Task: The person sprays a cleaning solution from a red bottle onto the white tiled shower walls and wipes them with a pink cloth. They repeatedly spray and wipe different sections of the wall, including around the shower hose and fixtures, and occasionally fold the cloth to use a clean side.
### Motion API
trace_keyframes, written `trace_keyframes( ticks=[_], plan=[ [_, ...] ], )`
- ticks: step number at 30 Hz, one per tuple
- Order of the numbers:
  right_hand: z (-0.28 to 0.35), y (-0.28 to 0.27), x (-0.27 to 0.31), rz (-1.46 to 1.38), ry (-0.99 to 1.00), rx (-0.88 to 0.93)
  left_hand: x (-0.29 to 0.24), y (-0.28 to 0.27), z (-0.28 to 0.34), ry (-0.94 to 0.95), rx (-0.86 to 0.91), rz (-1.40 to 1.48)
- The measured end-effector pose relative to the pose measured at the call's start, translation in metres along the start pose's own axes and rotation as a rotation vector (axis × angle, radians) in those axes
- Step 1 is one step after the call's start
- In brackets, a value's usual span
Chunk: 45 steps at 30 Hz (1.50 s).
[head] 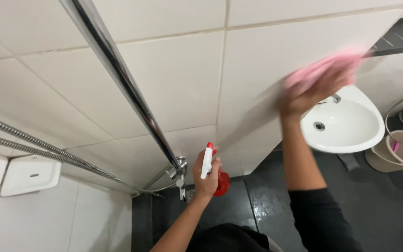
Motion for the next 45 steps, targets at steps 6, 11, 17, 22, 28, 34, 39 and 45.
trace_keyframes(
  ticks=[6,11,17,22,28,34,39,45],
  plan=[
    [-0.024,-0.022,0.045,-0.096,0.147,-0.039,-0.011,-0.005,0.001,0.013,0.037,0.037],
    [0.094,-0.010,0.101,0.090,-0.500,0.076,-0.012,-0.012,-0.001,0.009,0.070,-0.030],
    [0.002,0.032,-0.073,-0.307,0.482,-0.115,-0.017,-0.028,0.001,-0.047,0.145,0.012],
    [-0.021,0.012,0.027,-0.192,0.250,-0.240,0.008,-0.020,-0.008,0.009,0.218,-0.011],
    [0.084,-0.024,-0.024,-0.427,0.318,0.109,0.009,0.006,-0.012,-0.133,0.311,0.047],
    [0.069,-0.124,-0.072,-1.418,1.075,0.215,0.013,0.044,-0.013,-0.018,0.431,-0.067],
    [0.141,-0.174,-0.052,-1.336,1.340,0.401,0.057,0.070,-0.009,-0.051,0.405,-0.348],
    [0.253,-0.161,-0.039,-1.050,1.591,0.682,0.075,0.065,0.000,0.195,0.213,-0.416]
  ],
)
Point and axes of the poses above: each hand's wrist, its own z-axis away from the middle knuckle, its own y-axis out of the palm, x = y × z, the point moved 6 cm from there along -z, towards the middle knuckle, and after that the axes turned 13 degrees about z, right-handed, at the moved point
